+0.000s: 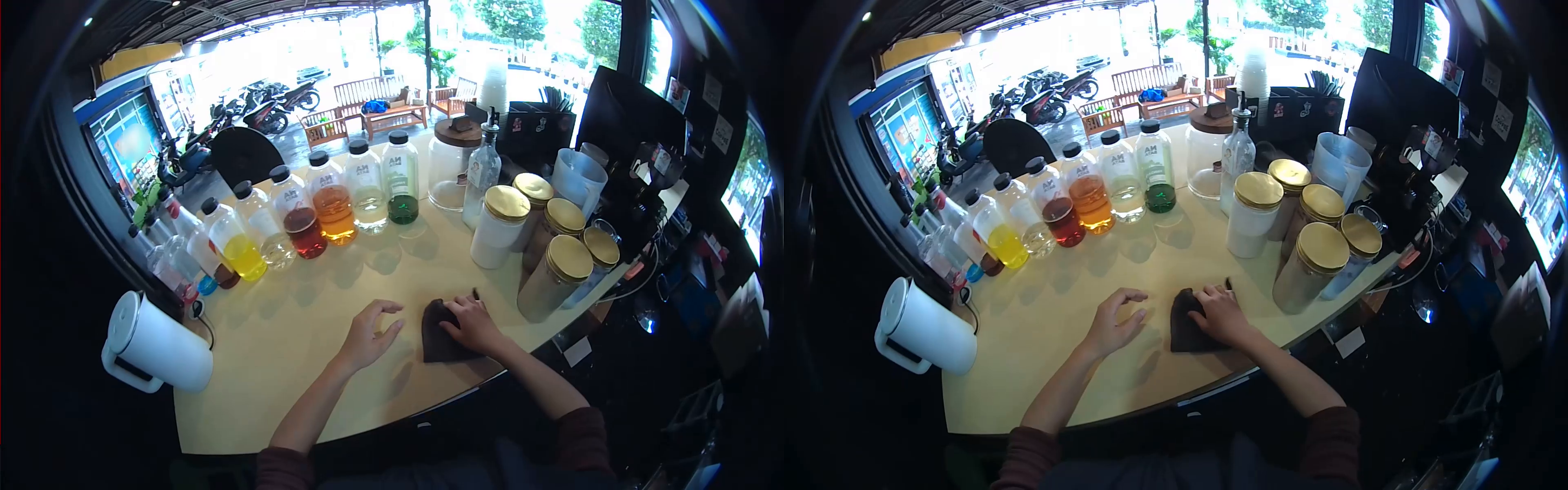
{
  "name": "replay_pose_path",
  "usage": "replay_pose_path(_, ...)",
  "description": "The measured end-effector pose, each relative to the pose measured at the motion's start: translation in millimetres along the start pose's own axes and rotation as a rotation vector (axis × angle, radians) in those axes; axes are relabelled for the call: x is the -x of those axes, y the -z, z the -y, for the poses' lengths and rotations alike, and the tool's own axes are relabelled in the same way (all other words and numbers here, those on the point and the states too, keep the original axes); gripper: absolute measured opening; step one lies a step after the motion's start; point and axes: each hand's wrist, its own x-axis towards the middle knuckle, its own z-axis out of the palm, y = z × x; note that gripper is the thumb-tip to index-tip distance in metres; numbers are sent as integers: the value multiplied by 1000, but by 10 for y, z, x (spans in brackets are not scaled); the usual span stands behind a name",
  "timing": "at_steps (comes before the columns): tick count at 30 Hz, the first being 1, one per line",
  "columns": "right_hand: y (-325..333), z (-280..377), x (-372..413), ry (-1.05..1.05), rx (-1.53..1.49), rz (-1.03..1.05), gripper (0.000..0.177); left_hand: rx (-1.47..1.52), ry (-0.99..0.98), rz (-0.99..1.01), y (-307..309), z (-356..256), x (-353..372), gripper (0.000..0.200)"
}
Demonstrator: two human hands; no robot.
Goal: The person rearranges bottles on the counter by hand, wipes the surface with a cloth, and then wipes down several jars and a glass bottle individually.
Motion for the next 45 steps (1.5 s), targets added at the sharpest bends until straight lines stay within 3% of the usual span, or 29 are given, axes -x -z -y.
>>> replay_pose_path(3, -19, 153, 63, 1, -163, -15, 37, 56, 59, 9, 43, -92, 299, 33)
replay_pose_path(4, 53, 271, 86, 36, -406, -75, 34, 82, 66, 21, 62, -122, 385, 36)
replay_pose_path(5, 126, 406, 115, 67, -653, -127, 31, 138, 93, 58, 84, -106, 450, 58)
replay_pose_path(6, 248, 557, 131, 84, -663, -113, 31, 129, 106, 40, 124, -159, 508, 58)
replay_pose_path(9, 486, 849, 70, 258, -770, -195, 28, 527, -67, 99, 220, -284, 588, 87)
replay_pose_path(12, 712, 1113, 3, 272, -666, -266, 21, 419, -108, 146, 471, -538, 713, 88)
replay_pose_path(13, 731, 1166, -57, 279, -670, -260, 21, 227, -143, 74, 506, -583, 766, 85)
replay_pose_path(14, 750, 1221, -113, 329, -654, -364, 19, 224, -140, 67, 555, -616, 812, 85)
replay_pose_path(16, 795, 1297, -178, 386, -640, -465, 18, 306, 117, 6, 670, -753, 878, 73)
replay_pose_path(18, 840, 1373, -209, 292, -713, -502, 19, 442, 164, -91, 749, -861, 948, 63)
replay_pose_path(20, 840, 1418, -240, 297, -745, -548, 16, 300, 113, -35, 893, -655, 1020, 57)
replay_pose_path(22, 841, 1407, -257, 244, -792, -459, 14, 212, 17, -51, 900, -676, 1006, 59)
replay_pose_path(24, 901, 1482, -268, 258, -825, -470, 13, -126, -169, -253, 828, -807, 951, 71)
replay_pose_path(25, 958, 1522, -271, 272, -860, -482, 13, -98, -131, -234, 805, -891, 920, 81)
replay_pose_path(28, 1166, 1563, -295, 288, -955, -480, 15, -77, -62, -97, 617, -900, 804, 87)
replay_pose_path(29, 1244, 1570, -301, 318, -934, -495, 16, -35, 22, 6, 590, -885, 757, 71)
replay_pose_path(30, 1300, 1530, -327, 319, -925, -498, 16, -29, 14, 6, 587, -849, 690, 71)
replay_pose_path(32, 1433, 1367, -371, 276, -806, -543, 16, -175, 162, 285, 569, -739, 517, 48)
replay_pose_path(33, 1517, 1274, -395, 270, -818, -552, 17, -170, 86, 178, 534, -661, 439, 32)
replay_pose_path(34, 1591, 1163, -464, 294, -829, -601, 17, -164, 77, 181, 528, -684, 331, 32)
replay_pose_path(36, 1816, 1002, -506, 325, -862, -631, 18, 17, 145, -75, 517, -736, 40, 38)
replay_pose_path(37, 1919, 1002, -518, 322, -853, -634, 18, 24, 139, -71, 490, -761, -106, 38)
replay_pose_path(39, 2077, 990, -498, 287, -927, -596, 19, 791, 10, 48, 411, -850, -336, 49)
replay_pose_path(40, 2103, 984, -492, 280, -916, -603, 19, 799, 5, 59, 380, -902, -394, 49)
replay_pose_path(42, 2133, 984, -493, 358, -771, -516, 19, 324, -158, 158, 319, -996, -502, 60)
replay_pose_path(44, 2143, 948, -467, 383, -728, -412, 17, 258, -75, 274, 204, -905, -641, 61)
replay_pose_path(45, 2148, 917, -454, 358, -711, -397, 17, 141, -210, 226, 158, -861, -659, 48)
